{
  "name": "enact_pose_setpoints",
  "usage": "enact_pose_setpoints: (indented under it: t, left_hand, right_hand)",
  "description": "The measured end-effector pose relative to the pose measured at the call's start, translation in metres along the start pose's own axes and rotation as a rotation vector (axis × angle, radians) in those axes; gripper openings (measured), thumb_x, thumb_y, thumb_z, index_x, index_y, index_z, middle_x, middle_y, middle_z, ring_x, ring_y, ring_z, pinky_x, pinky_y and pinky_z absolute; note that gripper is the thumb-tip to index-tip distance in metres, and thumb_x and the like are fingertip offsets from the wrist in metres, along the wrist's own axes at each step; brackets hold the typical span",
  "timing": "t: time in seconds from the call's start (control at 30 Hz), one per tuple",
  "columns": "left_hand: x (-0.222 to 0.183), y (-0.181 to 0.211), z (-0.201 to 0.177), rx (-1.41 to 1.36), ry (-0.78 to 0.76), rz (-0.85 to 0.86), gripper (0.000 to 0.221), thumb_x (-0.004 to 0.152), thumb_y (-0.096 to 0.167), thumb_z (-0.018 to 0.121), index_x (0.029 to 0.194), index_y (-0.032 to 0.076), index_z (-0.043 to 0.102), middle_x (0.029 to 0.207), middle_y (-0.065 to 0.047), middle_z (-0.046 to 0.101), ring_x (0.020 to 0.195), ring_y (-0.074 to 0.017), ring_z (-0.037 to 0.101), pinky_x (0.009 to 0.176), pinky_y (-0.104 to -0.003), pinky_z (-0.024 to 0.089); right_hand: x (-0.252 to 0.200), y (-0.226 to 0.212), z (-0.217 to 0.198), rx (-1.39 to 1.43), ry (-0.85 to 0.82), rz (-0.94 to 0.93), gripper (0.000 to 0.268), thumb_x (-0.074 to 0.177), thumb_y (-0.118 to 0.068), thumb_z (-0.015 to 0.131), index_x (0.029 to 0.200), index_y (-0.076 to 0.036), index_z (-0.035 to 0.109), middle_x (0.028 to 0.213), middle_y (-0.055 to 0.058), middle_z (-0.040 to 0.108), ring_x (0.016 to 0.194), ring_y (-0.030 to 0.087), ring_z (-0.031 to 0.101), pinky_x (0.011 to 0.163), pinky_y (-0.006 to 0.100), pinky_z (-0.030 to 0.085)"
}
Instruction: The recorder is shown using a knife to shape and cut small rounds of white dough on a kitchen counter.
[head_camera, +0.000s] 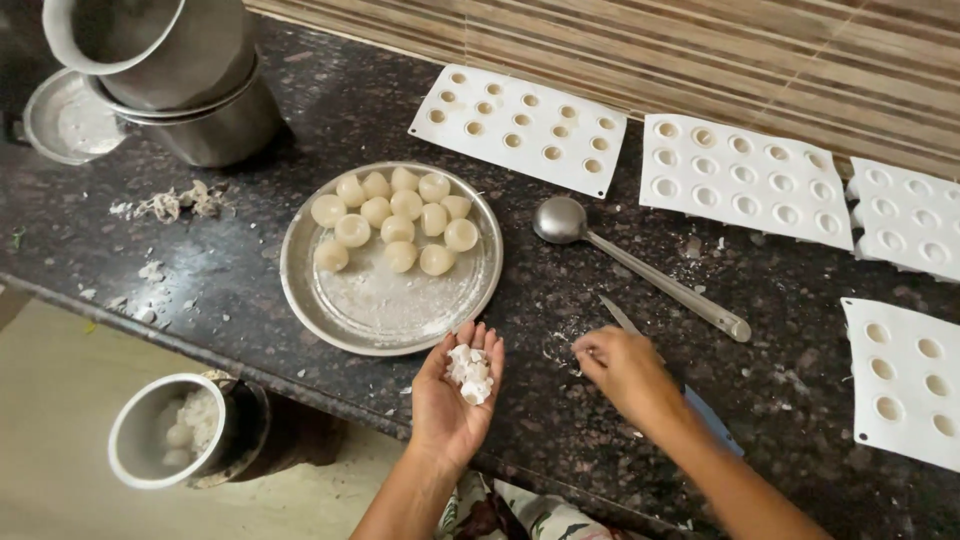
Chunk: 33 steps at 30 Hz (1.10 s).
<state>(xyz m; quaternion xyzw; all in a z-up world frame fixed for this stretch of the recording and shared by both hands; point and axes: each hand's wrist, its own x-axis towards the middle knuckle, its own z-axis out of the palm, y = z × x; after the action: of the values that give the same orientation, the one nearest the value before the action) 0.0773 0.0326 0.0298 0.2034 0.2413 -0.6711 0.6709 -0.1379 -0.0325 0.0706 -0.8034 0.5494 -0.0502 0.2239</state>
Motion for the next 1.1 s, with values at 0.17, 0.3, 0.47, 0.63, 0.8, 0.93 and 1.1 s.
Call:
enact_pose_setpoints:
  t: [0.17, 0.3, 0.47, 0.63, 0.8, 0.93, 1.1]
  left_hand:
    - [-0.004, -0.005, -0.009, -0.059, -0.024, 0.036, 0.034, 0.099, 0.02, 0.054, 0.123, -0.004, 0.061, 0.128, -0.016, 0.065, 0.126, -0.0328, 0.06, 0.109, -0.047, 0.051]
    - [-0.016, -0.002, -0.013, -0.086, -0.094, 0.053, 0.037, 0.098, 0.022, 0.053, 0.124, -0.004, 0.061, 0.13, -0.017, 0.065, 0.128, -0.0342, 0.059, 0.109, -0.048, 0.049]
    - [-0.04, 0.042, -0.026, -0.144, -0.232, 0.098, 0.036, 0.099, 0.024, 0.052, 0.123, 0.0, 0.063, 0.128, -0.014, 0.067, 0.125, -0.0293, 0.061, 0.104, -0.043, 0.05]
    - [-0.07, 0.131, -0.059, -0.235, -0.28, 0.201, 0.03, 0.103, 0.024, 0.051, 0.121, 0.003, 0.063, 0.124, -0.012, 0.067, 0.12, -0.027, 0.065, 0.106, -0.041, 0.052]
    - [-0.079, 0.261, -0.14, -0.153, -0.19, 0.404, 0.033, 0.103, 0.026, 0.047, 0.121, 0.004, 0.064, 0.121, -0.011, 0.069, 0.114, -0.0258, 0.065, 0.102, -0.04, 0.051]
    - [-0.032, 0.372, -0.242, -0.168, -0.086, 0.58, 0.037, 0.106, 0.027, 0.042, 0.126, 0.002, 0.062, 0.122, -0.012, 0.067, 0.114, -0.0259, 0.063, 0.101, -0.04, 0.05]
    - [0.056, 0.488, -0.328, -0.166, 0.159, 0.627, 0.051, 0.106, 0.034, 0.033, 0.139, 0.002, 0.056, 0.14, -0.014, 0.062, 0.129, -0.0299, 0.059, 0.116, -0.047, 0.038]
  right_hand:
    - [0.018, 0.023, -0.003, 0.887, -0.18, 0.239, 0.022, 0.089, -0.009, 0.072, 0.106, 0.003, 0.077, 0.099, 0.011, 0.079, 0.093, 0.017, 0.072, 0.089, 0.03, 0.057]
    - [0.008, -0.043, -0.007, 1.306, -0.345, 0.2, 0.022, 0.09, -0.008, 0.071, 0.107, 0.004, 0.075, 0.099, 0.009, 0.077, 0.093, 0.013, 0.072, 0.088, 0.028, 0.056]
    - [-0.008, -0.161, 0.009, 1.07, -0.3, -0.099, 0.026, 0.094, -0.012, 0.068, 0.109, 0.008, 0.076, 0.101, 0.011, 0.081, 0.09, 0.013, 0.073, 0.085, 0.028, 0.058]
    - [-0.016, -0.271, 0.049, 0.414, 0.059, -0.478, 0.025, 0.088, -0.01, 0.071, 0.111, -0.005, 0.078, 0.106, 0.015, 0.078, 0.085, 0.019, 0.078, 0.068, 0.032, 0.061]
    - [0.017, -0.368, 0.162, 0.517, -0.009, -0.484, 0.017, 0.084, -0.01, 0.073, 0.099, -0.007, 0.081, 0.097, 0.012, 0.08, 0.078, 0.018, 0.078, 0.069, 0.032, 0.061]
    - [0.058, -0.412, 0.28, 0.819, -0.336, -0.409, 0.022, 0.093, -0.005, 0.063, 0.109, -0.001, 0.077, 0.095, 0.008, 0.08, 0.081, 0.013, 0.071, 0.075, 0.029, 0.058]
    - [0.105, -0.435, 0.368, 1.027, -0.573, -0.104, 0.028, 0.099, -0.004, 0.055, 0.119, 0.004, 0.072, 0.108, 0.009, 0.074, 0.096, 0.012, 0.067, 0.09, 0.027, 0.055]
